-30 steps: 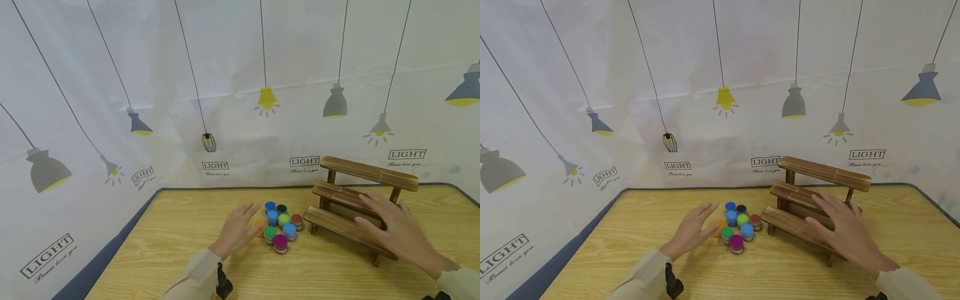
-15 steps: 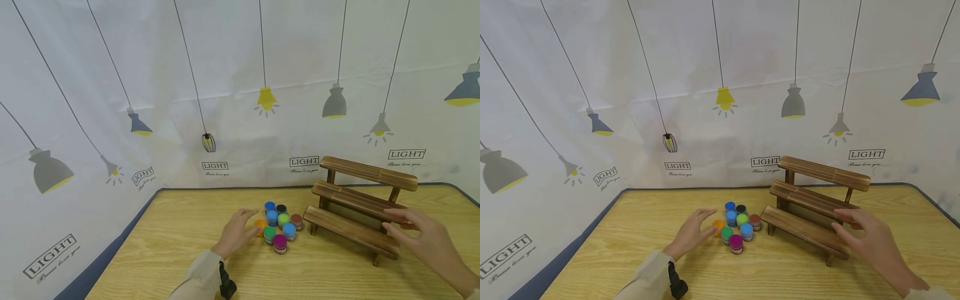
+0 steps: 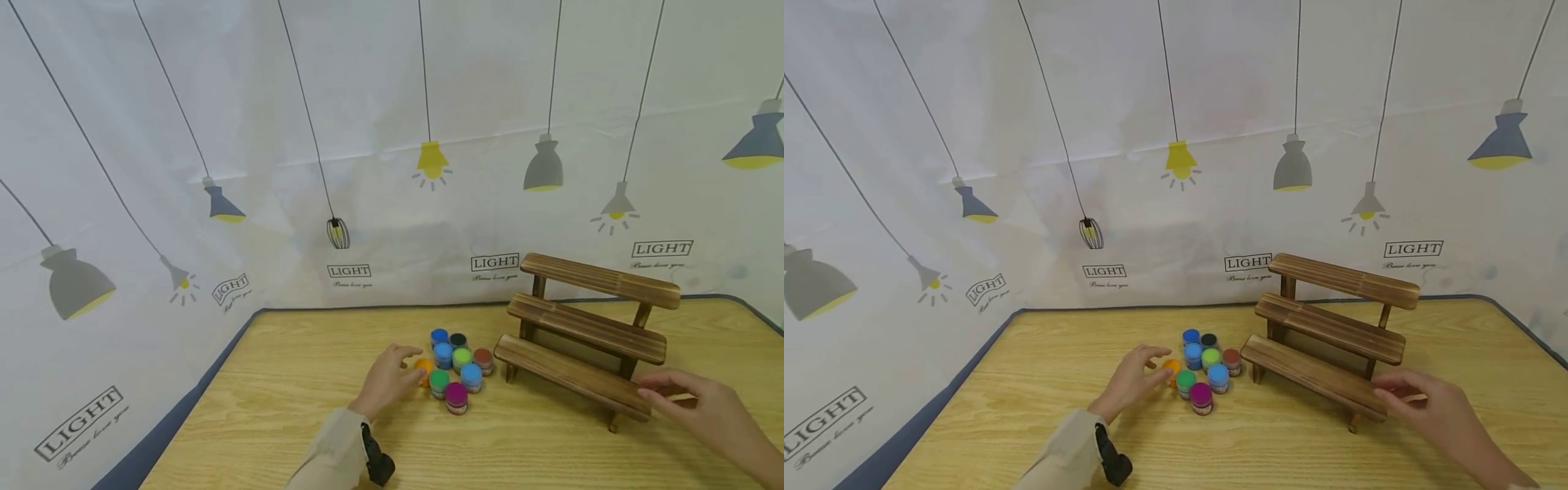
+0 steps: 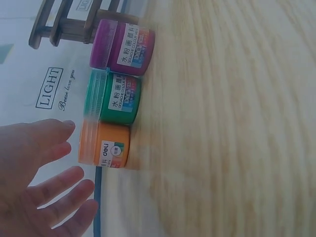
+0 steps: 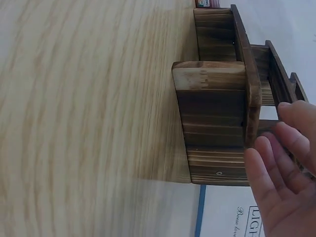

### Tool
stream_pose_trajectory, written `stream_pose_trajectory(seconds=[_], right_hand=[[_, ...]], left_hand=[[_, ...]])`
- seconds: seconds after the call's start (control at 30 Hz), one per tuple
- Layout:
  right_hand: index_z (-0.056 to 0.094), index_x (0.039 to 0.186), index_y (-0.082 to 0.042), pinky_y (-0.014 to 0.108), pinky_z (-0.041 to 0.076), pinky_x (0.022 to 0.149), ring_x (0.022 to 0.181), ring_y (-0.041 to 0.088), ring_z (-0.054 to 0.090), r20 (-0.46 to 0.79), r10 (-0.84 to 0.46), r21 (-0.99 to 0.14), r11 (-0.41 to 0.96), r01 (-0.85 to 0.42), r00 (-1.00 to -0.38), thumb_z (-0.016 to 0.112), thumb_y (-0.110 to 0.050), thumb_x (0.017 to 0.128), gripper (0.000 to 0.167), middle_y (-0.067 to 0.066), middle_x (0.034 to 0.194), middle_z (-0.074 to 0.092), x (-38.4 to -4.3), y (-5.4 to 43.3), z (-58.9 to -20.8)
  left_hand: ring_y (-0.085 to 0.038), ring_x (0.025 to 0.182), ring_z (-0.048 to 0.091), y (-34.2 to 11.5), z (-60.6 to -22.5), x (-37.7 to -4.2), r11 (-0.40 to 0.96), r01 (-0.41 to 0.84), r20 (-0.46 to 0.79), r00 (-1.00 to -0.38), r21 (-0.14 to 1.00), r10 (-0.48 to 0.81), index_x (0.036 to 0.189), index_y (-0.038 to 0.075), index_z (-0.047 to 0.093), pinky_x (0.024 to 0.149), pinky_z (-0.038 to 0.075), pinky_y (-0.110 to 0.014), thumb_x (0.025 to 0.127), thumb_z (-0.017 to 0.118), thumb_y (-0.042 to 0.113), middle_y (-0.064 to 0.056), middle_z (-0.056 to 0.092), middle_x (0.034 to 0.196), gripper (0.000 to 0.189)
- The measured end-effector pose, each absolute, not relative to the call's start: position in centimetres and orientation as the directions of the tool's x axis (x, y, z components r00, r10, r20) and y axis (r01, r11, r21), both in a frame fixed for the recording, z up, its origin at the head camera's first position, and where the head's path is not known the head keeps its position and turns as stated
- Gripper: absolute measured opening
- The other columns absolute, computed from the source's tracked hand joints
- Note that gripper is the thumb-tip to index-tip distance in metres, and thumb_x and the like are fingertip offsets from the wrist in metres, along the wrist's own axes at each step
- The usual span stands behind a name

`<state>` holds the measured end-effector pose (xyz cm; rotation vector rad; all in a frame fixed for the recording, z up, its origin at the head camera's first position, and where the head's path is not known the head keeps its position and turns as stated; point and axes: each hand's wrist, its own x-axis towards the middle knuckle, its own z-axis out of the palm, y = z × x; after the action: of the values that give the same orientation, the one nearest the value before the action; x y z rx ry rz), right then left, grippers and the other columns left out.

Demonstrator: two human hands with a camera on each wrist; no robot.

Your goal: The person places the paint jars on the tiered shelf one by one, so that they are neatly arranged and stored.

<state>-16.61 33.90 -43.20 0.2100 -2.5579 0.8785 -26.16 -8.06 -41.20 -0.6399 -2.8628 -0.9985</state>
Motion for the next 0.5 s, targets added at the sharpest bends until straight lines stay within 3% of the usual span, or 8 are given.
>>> stream_pose_trajectory(seconds=[0.2,0.5], right_hand=[[0.065,0.094,-0.002,0.02,0.046,0.05,0.066,-0.009,0.049,0.344,0.025,-0.589,0.784,-0.195,-0.938,0.066,-0.018,0.08,0.021,-0.005,0.078,0.063,-15.8,32.8,-41.1],[0.064,0.097,0.0,0.022,0.044,0.051,0.067,-0.009,0.049,0.292,0.001,-0.601,0.778,-0.183,-0.956,0.063,-0.02,0.083,0.024,-0.006,0.08,0.063,-16.4,33.2,-41.7]], left_hand=[[-0.023,0.089,0.054,-7.8,-41.2,-26.2,0.698,0.386,0.162,-0.916,0.603,0.366,0.112,0.007,0.06,0.072,0.046,-0.032,0.084,0.061,0.021,-0.008,0.055,0.108,0.031],[-0.021,0.089,0.055,-7.5,-41.4,-26.2,0.682,0.367,0.146,-0.921,0.632,0.36,0.11,0.007,0.062,0.07,0.047,-0.03,0.085,0.061,0.02,-0.007,0.057,0.107,0.029]])
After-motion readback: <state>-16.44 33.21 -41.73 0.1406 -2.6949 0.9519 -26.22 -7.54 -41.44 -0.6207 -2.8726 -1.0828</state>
